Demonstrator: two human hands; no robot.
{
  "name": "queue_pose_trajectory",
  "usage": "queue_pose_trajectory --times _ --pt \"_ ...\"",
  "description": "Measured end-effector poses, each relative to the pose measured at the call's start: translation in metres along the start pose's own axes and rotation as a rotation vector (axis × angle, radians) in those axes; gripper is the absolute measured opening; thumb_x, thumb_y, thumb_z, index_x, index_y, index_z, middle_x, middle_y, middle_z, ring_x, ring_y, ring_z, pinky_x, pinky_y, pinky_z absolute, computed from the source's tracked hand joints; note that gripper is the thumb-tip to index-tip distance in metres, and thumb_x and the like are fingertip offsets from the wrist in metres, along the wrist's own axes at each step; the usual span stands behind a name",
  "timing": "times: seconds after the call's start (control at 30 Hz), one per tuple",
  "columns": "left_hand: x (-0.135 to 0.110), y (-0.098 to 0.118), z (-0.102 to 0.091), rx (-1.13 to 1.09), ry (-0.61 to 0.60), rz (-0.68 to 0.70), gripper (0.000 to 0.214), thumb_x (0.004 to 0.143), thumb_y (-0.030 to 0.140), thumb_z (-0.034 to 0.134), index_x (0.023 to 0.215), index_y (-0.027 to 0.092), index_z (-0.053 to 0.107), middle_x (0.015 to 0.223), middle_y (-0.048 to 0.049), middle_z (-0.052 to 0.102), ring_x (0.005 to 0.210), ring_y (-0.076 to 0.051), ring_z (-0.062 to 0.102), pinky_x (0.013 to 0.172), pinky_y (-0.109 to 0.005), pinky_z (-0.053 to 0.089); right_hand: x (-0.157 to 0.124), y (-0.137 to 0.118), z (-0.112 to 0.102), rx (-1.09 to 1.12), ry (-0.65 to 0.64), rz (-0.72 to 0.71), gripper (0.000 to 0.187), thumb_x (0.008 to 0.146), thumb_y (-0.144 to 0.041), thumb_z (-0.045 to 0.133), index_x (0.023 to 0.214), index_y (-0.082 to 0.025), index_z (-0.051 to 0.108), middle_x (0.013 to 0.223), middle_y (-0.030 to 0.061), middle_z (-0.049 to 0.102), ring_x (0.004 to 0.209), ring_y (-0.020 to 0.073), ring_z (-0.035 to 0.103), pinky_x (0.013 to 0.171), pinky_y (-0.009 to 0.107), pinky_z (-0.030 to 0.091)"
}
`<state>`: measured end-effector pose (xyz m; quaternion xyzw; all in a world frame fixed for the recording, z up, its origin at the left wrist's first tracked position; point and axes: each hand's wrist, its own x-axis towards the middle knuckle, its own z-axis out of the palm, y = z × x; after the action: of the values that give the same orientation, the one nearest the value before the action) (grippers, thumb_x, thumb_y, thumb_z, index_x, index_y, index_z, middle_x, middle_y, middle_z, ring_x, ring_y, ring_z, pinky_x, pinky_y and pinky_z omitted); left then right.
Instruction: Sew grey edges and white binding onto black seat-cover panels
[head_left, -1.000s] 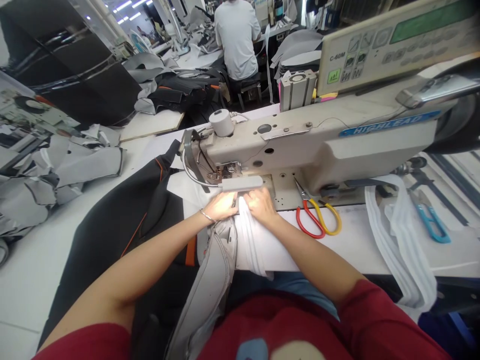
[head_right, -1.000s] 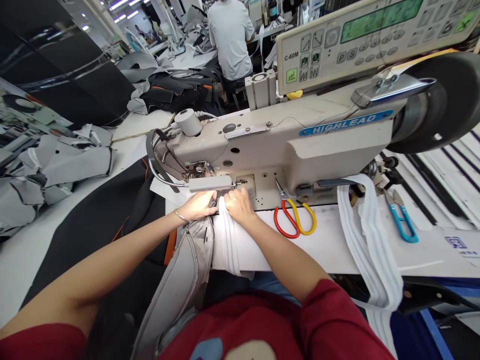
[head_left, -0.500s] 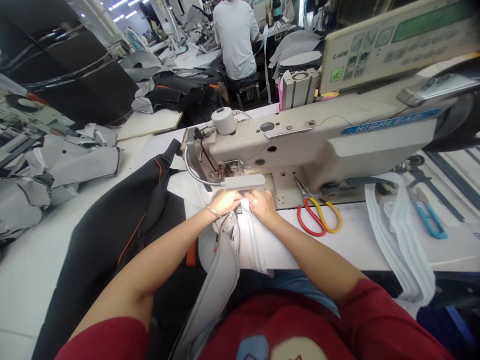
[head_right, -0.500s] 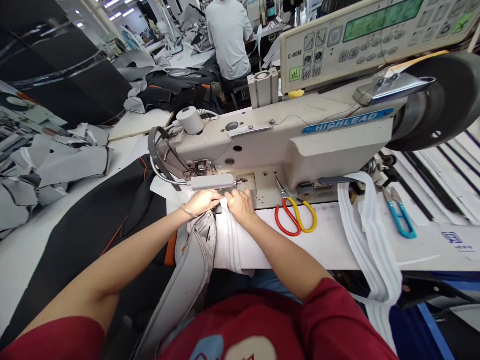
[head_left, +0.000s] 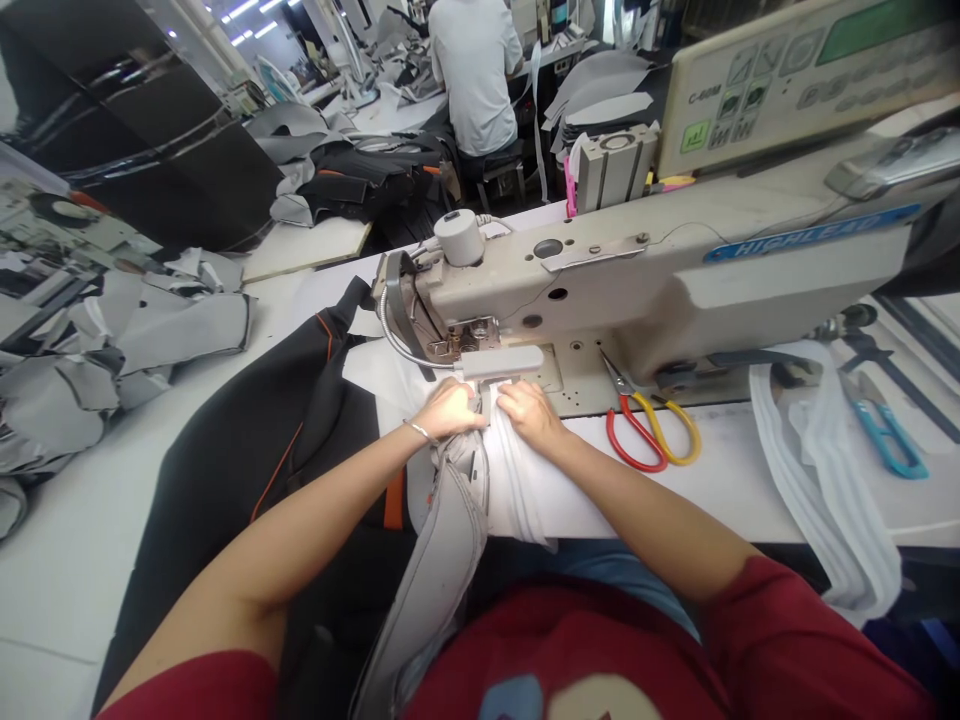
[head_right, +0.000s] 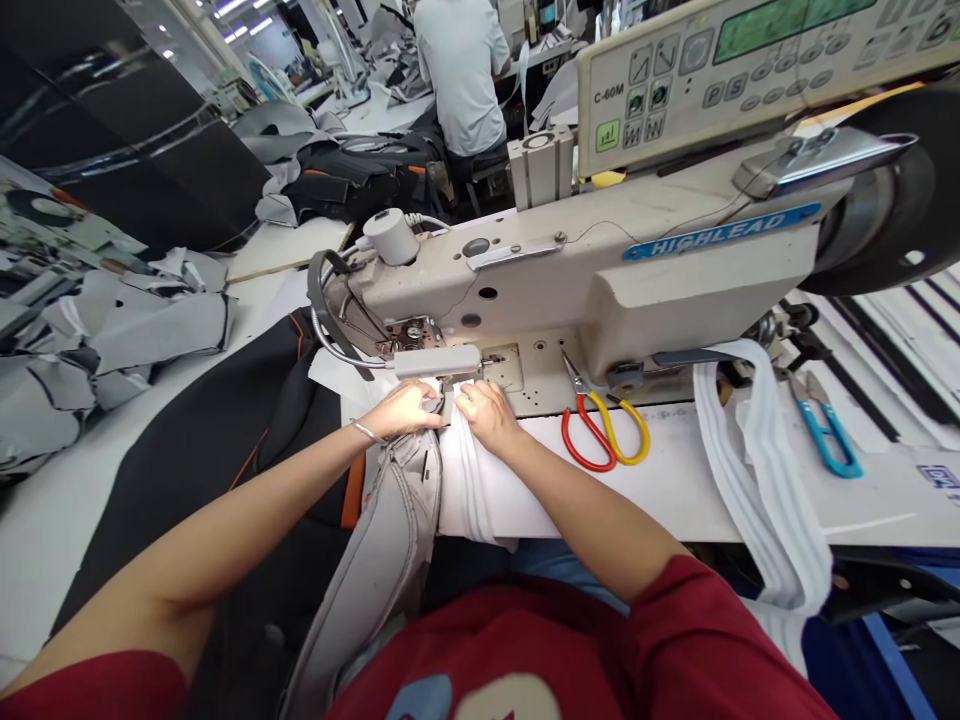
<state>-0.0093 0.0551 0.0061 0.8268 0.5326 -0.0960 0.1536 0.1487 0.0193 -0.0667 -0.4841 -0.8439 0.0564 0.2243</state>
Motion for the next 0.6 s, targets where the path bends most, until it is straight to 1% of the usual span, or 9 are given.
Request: queue_pose_trajectory --times 0.07,0.13,0.23,0.37,0.47,0.53,0.6 --pt "0.0 0.004 -0.002 0.043 0.009 0.01 0.026 0.055 0.037 0.055 0.064 0.013 0.058 0.066 -0.0049 0.055 0.071 -0.02 0.051 0.06 -0.026 0.039 0.003 -0.003 -0.002 -0.013 -0.057 0.016 0.021 0.084 -0.017 0.039 0.086 -0.016 0.06 0.104 0.0079 0.056 0.087 0.0196 0.04 0.069 0.03 0.026" --pt "0.001 0.006 -0.006 0.046 0.024 0.015 0.016 0.055 0.03 0.053 0.058 0.014 0.055 0.066 -0.0049 0.055 0.069 -0.019 0.052 0.059 -0.026 0.039 0.006 -0.007 -0.005 -0.024 -0.102 0.033 0.022 0.084 -0.017 0.038 0.087 -0.016 0.06 0.106 0.0087 0.054 0.089 0.0208 0.039 0.069 0.031 0.026" --pt "0.002 0.001 -0.011 -0.037 -0.003 -0.011 0.007 0.053 0.021 0.05 0.052 0.015 0.053 0.068 -0.0035 0.058 0.068 -0.017 0.053 0.061 -0.025 0.04 0.01 -0.011 -0.009 -0.037 -0.155 0.057 0.023 0.084 -0.016 0.036 0.085 -0.016 0.059 0.106 0.0085 0.053 0.09 0.0218 0.038 0.068 0.032 0.027" --pt "0.003 -0.017 -0.016 -0.293 -0.052 -0.055 0.006 0.049 0.016 0.048 0.049 0.014 0.054 0.082 -0.0023 0.063 0.077 -0.017 0.055 0.068 -0.024 0.043 0.013 -0.017 -0.01 -0.051 -0.155 0.03 0.023 0.085 -0.017 0.035 0.083 -0.018 0.057 0.102 0.0073 0.055 0.09 0.022 0.037 0.067 0.032 0.027" --pt "0.003 -0.028 -0.017 -0.482 -0.045 -0.107 0.009 0.049 0.015 0.047 0.049 0.014 0.056 0.093 -0.0035 0.064 0.08 -0.018 0.056 0.069 -0.024 0.045 0.016 -0.023 -0.006 -0.072 -0.14 0.01 0.022 0.086 -0.018 0.033 0.085 -0.017 0.055 0.106 0.0081 0.054 0.089 0.0221 0.038 0.066 0.033 0.028" --pt "0.003 -0.031 -0.019 -0.544 -0.049 -0.105 0.008 0.049 0.015 0.046 0.048 0.013 0.054 0.099 -0.0044 0.062 0.081 -0.018 0.057 0.069 -0.024 0.045 0.017 -0.028 -0.001 -0.09 -0.13 0.023 0.022 0.086 -0.018 0.032 0.088 -0.016 0.054 0.112 0.0093 0.051 0.089 0.0226 0.038 0.066 0.034 0.028" --pt "0.002 -0.03 -0.021 -0.516 -0.067 -0.064 0.007 0.049 0.014 0.046 0.046 0.013 0.052 0.102 -0.005 0.061 0.084 -0.018 0.057 0.072 -0.024 0.045 0.017 -0.032 0.003 -0.099 -0.11 0.048 0.022 0.086 -0.019 0.032 0.092 -0.015 0.053 0.119 0.0107 0.046 0.093 0.0237 0.037 0.067 0.035 0.029"
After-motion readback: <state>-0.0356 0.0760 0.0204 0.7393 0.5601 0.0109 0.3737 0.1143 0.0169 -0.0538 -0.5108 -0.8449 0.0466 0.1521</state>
